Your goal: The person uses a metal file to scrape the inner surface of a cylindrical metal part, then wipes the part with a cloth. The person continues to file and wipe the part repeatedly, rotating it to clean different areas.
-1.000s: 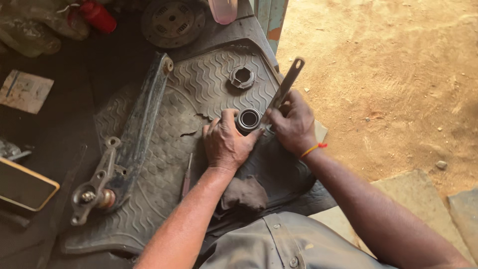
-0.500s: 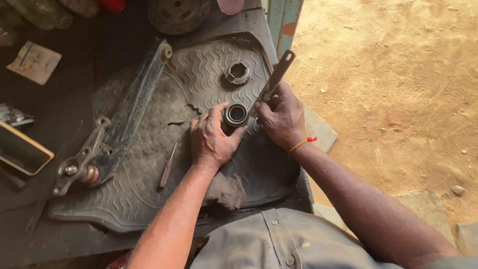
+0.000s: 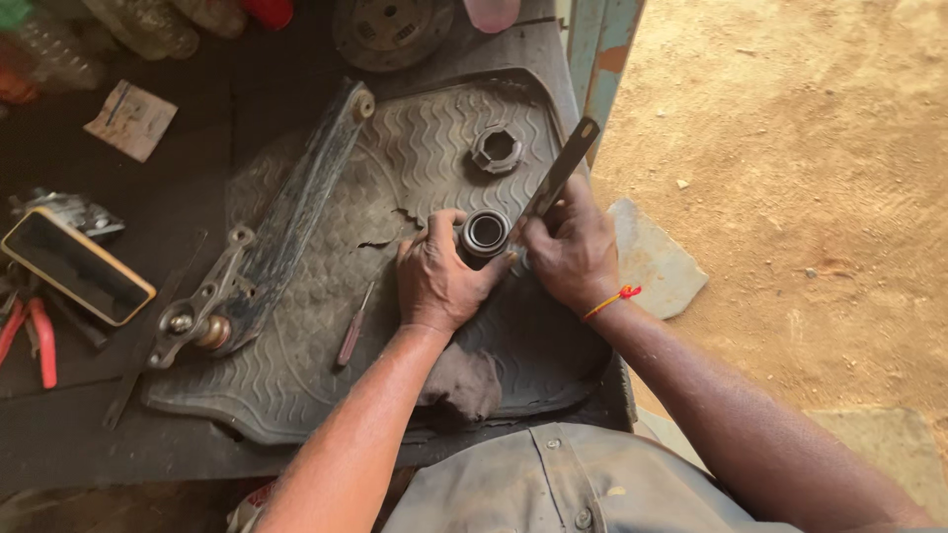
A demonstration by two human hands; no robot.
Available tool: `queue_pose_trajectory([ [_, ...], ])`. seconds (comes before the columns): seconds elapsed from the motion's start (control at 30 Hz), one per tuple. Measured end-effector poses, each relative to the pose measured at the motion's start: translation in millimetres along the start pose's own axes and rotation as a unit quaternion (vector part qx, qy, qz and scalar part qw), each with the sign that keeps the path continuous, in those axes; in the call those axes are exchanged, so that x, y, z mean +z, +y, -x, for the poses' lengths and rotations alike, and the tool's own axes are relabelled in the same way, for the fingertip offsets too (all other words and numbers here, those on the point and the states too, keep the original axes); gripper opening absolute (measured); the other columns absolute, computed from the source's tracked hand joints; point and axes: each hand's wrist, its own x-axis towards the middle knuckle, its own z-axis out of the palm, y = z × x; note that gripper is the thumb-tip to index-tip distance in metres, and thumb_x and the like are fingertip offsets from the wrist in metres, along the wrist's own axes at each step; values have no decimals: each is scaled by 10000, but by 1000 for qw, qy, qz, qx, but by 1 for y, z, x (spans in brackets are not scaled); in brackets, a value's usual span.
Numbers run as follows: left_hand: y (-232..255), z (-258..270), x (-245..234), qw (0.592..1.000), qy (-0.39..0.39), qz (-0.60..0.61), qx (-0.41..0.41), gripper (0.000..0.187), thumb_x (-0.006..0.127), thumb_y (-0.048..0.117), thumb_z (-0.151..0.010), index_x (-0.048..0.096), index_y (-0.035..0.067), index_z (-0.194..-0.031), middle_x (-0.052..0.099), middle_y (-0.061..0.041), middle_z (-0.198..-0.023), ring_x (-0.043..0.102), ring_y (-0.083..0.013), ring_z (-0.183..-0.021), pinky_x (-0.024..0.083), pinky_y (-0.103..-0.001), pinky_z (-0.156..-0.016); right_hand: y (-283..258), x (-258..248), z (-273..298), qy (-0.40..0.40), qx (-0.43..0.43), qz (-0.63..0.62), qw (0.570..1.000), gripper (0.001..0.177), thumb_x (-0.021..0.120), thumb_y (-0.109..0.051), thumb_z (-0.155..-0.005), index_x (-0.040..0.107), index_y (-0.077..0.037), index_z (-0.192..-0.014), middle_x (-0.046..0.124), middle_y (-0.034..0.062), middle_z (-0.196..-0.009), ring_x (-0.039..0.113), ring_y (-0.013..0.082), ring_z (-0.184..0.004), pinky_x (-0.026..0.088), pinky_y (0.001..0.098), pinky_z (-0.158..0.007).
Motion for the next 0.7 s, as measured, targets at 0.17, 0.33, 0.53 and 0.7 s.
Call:
queue_pose_trajectory([
  [0.17,0,-1,-2,1000,13,1,3,718,882,549,-702,544,118,-1166,734,-127,-914,694,-380,-874,458,-505,-856,11,-2,-1,-24,-18,-62,998,189,631,-1,-922,553,-33,-1092,760,93,-854,732,131,-773,590,297,-673],
  [0.33,-1,-4,-3,999,-46,10,-19,882,850,561,-717,516,101,-1391,738,-138,-924,696,-367,-905,460,-520,-921,9,1,-4,24,11,-77,997,274,650,-18,-919,532,-42,-1166,759,93,-842,712,116,-722,558,275,-619],
  [0.53,-15,-7,-10,993,-19,17,119,840,838,445,-741,539,83,-1437,752,-185,-1048,706,-378,-951,480,-517,-867,8,1,-3,34,-24,-46,998,247,650,-20,-942,516,-34,-1148,760,92,-838,717,103,-724,551,256,-608],
  [0.7,-31,-16,-23,986,-142,76,31,691,830,454,-762,623,200,-1371,765,-143,-962,728,-355,-928,559,-476,-827,15,0,-4,14,-12,-67,998,245,620,2,-948,500,-48,-1155,739,81,-862,720,117,-727,556,253,-587],
])
